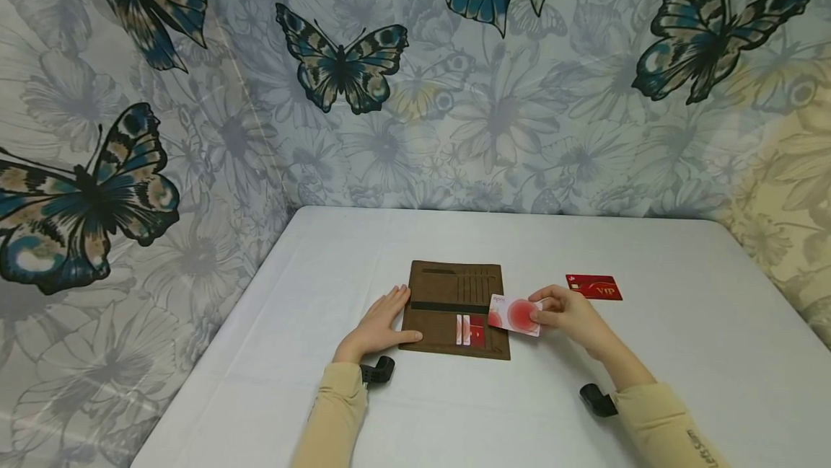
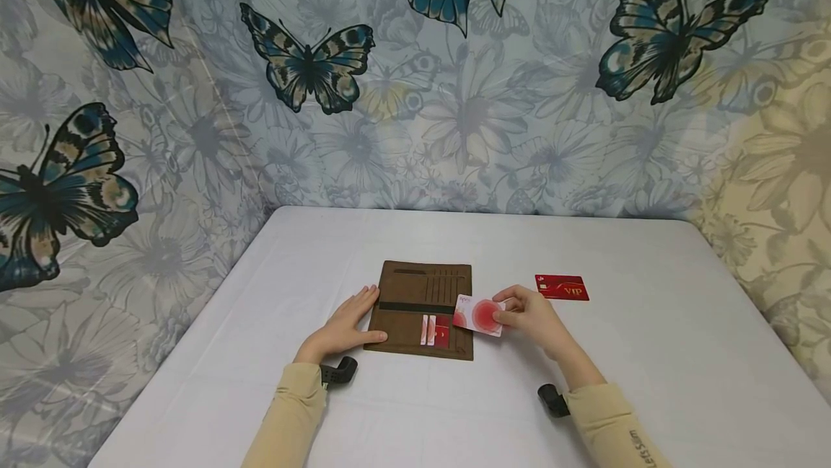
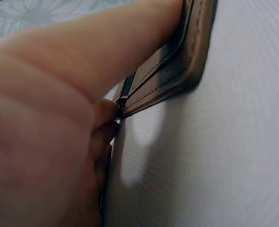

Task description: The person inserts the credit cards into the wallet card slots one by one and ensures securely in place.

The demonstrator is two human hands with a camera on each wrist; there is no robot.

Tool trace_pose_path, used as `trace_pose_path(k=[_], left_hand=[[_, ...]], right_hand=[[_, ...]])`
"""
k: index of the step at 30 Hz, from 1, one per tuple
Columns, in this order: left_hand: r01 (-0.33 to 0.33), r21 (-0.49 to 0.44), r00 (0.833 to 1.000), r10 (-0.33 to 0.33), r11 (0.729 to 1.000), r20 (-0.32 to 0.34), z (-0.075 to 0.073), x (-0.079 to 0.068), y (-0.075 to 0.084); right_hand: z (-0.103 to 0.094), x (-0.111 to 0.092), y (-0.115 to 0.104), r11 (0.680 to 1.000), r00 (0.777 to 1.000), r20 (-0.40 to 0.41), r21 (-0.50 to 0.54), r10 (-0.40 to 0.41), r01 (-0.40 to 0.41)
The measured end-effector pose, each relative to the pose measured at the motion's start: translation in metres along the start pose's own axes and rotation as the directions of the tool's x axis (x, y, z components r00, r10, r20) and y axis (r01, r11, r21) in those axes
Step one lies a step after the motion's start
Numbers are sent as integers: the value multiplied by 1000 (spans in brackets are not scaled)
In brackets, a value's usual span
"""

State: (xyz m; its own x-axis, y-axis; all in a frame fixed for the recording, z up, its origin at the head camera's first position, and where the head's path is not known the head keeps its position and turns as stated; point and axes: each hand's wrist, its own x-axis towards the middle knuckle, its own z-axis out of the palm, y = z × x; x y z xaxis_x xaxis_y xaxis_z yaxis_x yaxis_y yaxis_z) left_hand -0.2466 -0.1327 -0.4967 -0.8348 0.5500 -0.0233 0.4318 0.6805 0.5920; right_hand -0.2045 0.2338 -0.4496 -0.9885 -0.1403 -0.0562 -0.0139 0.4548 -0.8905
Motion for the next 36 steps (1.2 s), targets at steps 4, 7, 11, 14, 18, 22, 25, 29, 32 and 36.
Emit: trace_pose_path(k=[4,7,11,14,18,22,25,29,32,36], left_hand=[[2,9,1000,-2,1000,1,0,0,0],[3,14,1000,-3,1000,3,0,0,0],[2,9,1000,-2,1000,3,0,0,1],[4,16,1000,-4,1000,4,0,0,1],[2,14,1000,-2,1000,3,-1,1,1],[2,16,1000,-2,1000,4,-1,1,1],[4,25,1000,-4,1000,10,-2,1,1],[-1,18,1000,0,1000,10,-2,1,1],[2,18,1000,-2,1000,9,-2,1,1],[4,18,1000,-4,1000,6,-2,1,1]], right_hand=[[6,0,-2,999,1000,10,29,14,-14],[10,0,-3,999,1000,7,41,24,-24],[12,1,-2,999,999,-11,36,33,-33],[13,1,-2,999,999,-21,39,31,-30],[14,1,-4,1000,999,-41,23,21,-20],[17,0,-7,1000,999,-46,18,23,-22],[17,1,-8,998,998,-35,39,43,-42],[17,0,-8,996,997,-11,54,77,-77],[16,0,-7,994,996,6,54,94,-94],[16,-1,-6,993,994,39,45,106,-107]])
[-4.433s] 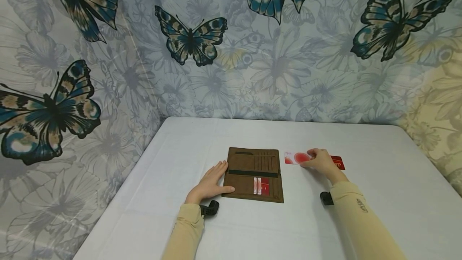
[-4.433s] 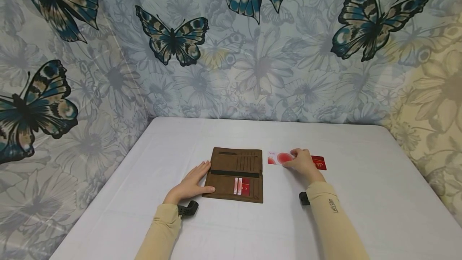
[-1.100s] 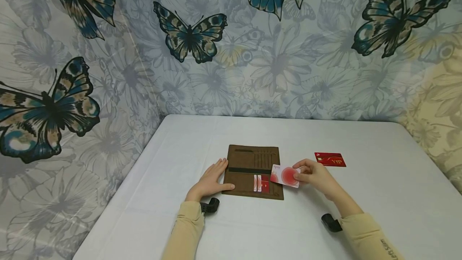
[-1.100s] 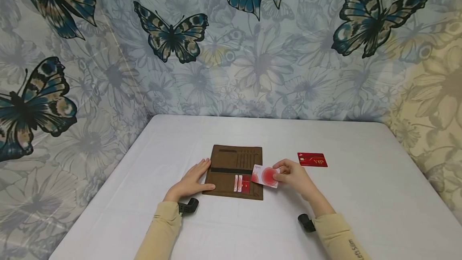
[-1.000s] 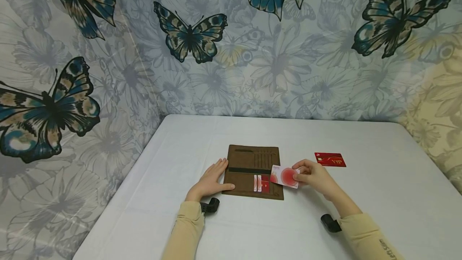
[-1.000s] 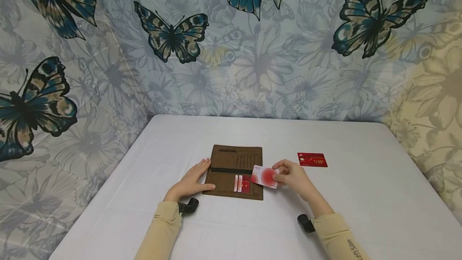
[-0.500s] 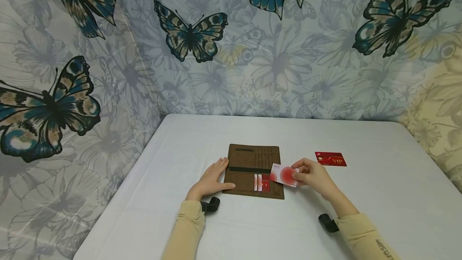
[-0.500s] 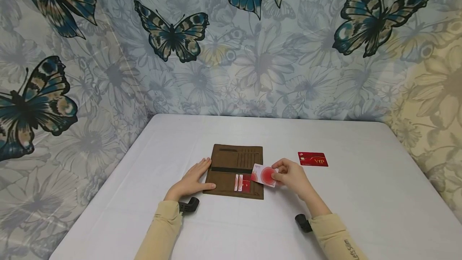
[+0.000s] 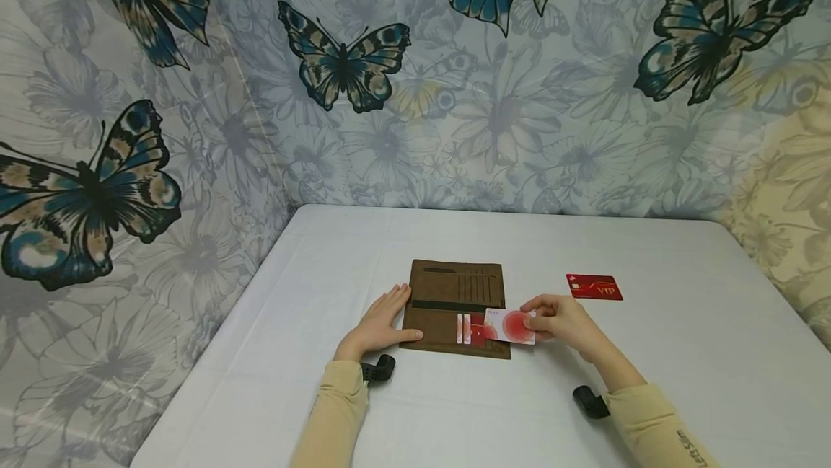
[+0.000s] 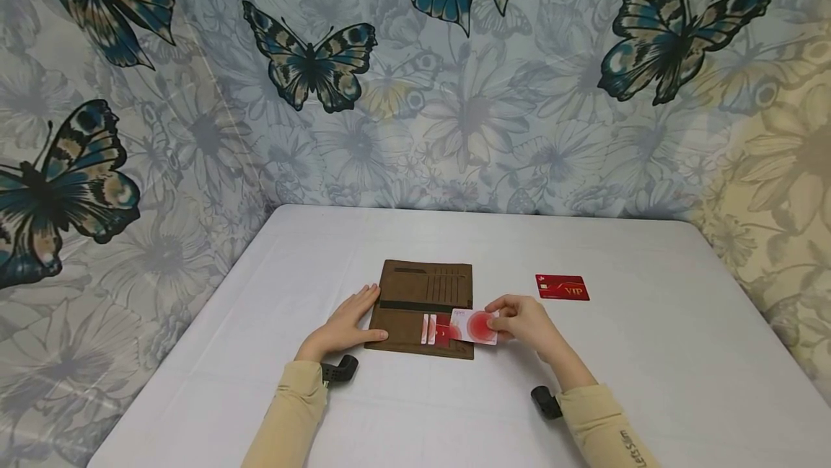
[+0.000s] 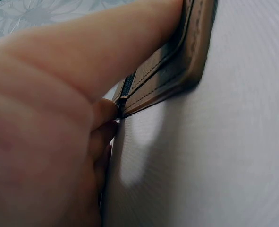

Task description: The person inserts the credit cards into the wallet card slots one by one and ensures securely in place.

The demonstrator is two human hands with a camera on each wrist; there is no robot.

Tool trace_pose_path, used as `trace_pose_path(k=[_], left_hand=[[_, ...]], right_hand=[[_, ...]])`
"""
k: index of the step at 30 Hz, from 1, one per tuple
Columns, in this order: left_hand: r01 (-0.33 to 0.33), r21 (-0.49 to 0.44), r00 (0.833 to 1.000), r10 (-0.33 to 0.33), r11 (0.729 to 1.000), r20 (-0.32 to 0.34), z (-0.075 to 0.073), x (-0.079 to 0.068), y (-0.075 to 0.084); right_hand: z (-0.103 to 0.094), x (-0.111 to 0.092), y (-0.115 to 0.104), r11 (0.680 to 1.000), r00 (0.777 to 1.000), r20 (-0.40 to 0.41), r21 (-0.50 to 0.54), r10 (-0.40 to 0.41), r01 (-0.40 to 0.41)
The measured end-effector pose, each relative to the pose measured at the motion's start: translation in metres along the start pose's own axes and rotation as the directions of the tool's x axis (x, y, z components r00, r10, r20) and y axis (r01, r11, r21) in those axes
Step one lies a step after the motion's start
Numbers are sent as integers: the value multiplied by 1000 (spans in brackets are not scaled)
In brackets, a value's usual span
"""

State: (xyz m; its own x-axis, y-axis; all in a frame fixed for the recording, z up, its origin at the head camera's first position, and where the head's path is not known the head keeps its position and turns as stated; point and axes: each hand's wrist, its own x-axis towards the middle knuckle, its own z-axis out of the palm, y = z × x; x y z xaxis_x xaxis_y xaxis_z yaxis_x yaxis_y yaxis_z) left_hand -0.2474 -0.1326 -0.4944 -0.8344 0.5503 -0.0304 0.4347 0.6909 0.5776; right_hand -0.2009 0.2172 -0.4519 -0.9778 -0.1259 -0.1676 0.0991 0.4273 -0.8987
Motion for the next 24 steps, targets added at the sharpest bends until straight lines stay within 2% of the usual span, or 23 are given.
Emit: trace_pose_path(k=[7,24], left_hand=[[-12,-13,1000,12,1000,-8,1,0,0],[-10,-6,1000,10,1000,-6,1,0,0]], right_hand=[[-2,-2,3,998,999,46,-61,-7,9],[8,1,-2,981,1000,24,-196,8,-3]])
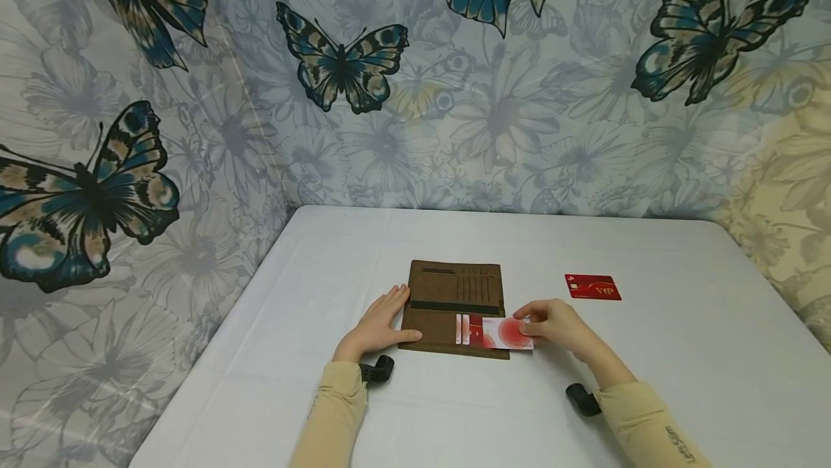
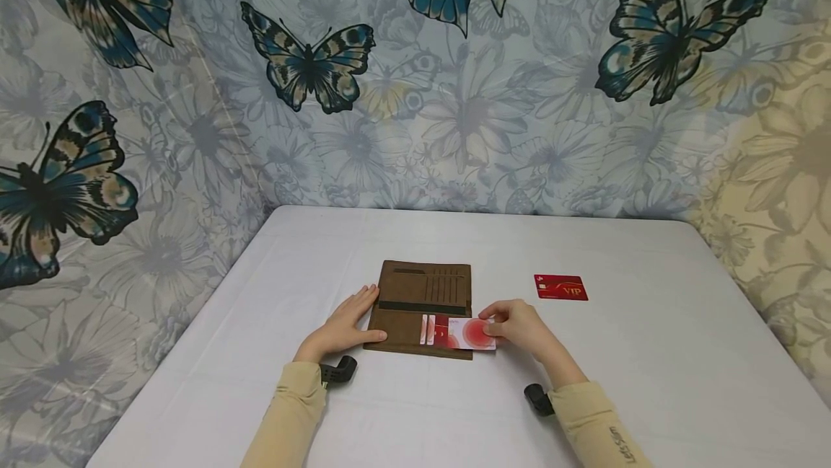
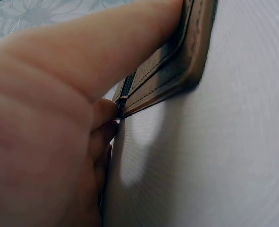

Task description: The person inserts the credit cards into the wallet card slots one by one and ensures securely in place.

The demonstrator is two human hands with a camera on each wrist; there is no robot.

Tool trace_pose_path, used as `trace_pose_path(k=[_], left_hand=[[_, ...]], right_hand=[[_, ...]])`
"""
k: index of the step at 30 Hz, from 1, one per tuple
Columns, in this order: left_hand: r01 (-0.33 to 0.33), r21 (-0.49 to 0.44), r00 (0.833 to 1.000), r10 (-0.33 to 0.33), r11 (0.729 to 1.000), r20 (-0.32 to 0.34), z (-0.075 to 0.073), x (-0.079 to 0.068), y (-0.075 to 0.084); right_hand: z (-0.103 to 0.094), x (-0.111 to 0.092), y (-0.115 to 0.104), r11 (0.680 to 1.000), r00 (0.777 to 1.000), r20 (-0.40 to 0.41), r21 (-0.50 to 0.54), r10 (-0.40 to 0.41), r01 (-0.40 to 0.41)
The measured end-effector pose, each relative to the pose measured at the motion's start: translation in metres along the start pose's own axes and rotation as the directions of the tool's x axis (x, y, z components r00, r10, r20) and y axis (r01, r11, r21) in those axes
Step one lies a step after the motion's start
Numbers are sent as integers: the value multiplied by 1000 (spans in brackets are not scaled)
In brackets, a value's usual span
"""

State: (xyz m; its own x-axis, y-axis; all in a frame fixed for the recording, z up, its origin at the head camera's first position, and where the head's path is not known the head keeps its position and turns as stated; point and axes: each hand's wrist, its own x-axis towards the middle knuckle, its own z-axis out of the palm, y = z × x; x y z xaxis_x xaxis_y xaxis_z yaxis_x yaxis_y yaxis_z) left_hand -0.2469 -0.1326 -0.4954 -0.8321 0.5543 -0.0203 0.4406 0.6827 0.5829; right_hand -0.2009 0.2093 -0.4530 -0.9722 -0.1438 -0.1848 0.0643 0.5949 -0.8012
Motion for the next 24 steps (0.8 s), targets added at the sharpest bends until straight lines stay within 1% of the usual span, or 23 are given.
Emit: trace_pose_path(k=[7,16,24], left_hand=[[-3,0,1000,3,1000,-5,1,0,-1],[-3,9,1000,3,1000,-8,1,1,-2],[-1,15,1000,2,1000,-11,1,0,-1]], right_hand=[[5,3,-2,999,1000,-16,-31,11,-12],[11,8,-5,1000,1000,-25,-26,12,-12],[16,10,-8,999,999,-25,-47,-24,22]])
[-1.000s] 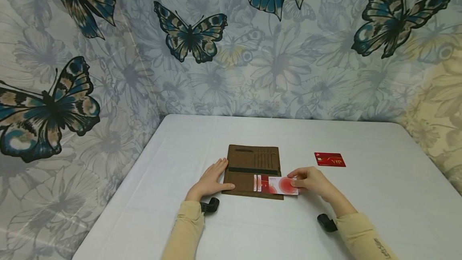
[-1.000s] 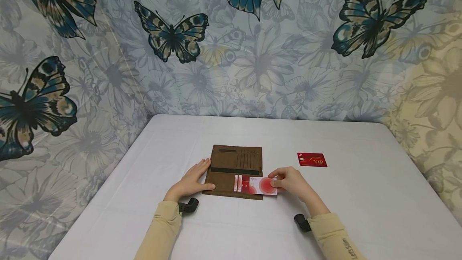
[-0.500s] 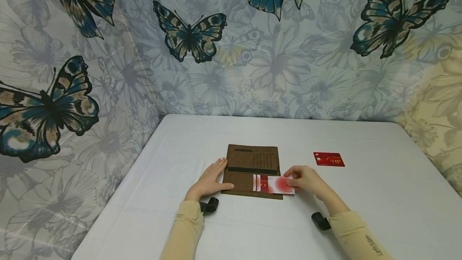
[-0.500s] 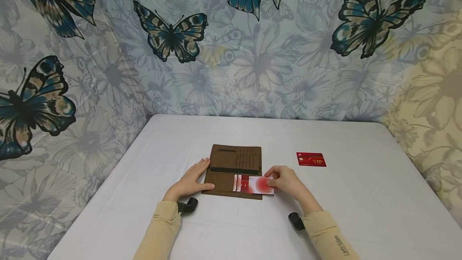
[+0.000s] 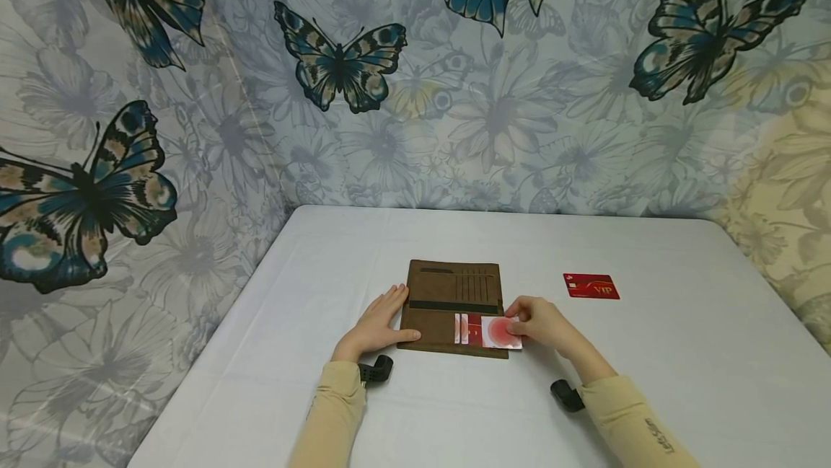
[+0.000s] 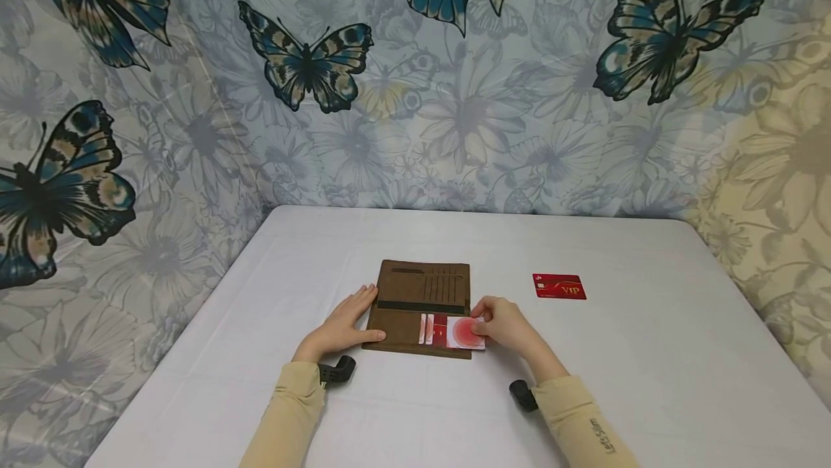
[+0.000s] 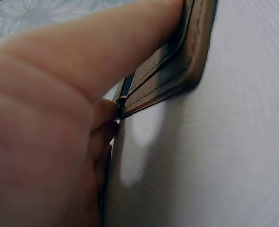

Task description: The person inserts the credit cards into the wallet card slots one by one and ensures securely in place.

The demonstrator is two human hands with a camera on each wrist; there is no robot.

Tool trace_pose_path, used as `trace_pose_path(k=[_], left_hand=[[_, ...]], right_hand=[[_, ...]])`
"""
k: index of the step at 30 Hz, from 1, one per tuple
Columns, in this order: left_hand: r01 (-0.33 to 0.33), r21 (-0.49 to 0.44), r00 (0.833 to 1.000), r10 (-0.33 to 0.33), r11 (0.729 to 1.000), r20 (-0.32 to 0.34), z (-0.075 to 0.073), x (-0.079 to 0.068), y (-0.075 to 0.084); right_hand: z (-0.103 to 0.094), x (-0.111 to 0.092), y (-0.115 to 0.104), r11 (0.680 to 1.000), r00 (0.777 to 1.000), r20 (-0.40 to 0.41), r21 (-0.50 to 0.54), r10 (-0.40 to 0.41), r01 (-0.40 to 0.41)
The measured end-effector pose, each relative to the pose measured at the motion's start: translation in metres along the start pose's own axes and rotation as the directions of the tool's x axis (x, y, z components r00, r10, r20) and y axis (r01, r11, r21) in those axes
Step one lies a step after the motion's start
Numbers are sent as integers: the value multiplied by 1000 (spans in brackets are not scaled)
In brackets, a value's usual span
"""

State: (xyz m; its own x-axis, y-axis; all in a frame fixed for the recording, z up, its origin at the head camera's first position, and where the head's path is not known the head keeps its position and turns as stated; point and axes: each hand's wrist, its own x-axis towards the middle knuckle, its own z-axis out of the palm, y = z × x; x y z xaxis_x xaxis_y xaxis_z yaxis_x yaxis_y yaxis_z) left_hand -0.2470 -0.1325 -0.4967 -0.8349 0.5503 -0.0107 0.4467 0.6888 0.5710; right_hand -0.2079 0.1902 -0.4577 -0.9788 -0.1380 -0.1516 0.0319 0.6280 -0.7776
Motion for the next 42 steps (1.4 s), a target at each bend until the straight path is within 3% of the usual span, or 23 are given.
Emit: trace_pose_path(k=[25,32,42], left_hand=[[4,5,1000,-4,1000,3,0,1,-2],[0,0,1000,0,1000,5,1,1,-3],[2,13,1000,-2,1000,3,2,2,-3]], right_hand=[[8,4,-5,1000,1000,-15,-1,25,-25],[5,-4,-2,998,998,45,43,43,-45],[-5,-15,8,995,992,122,97,-26,14]])
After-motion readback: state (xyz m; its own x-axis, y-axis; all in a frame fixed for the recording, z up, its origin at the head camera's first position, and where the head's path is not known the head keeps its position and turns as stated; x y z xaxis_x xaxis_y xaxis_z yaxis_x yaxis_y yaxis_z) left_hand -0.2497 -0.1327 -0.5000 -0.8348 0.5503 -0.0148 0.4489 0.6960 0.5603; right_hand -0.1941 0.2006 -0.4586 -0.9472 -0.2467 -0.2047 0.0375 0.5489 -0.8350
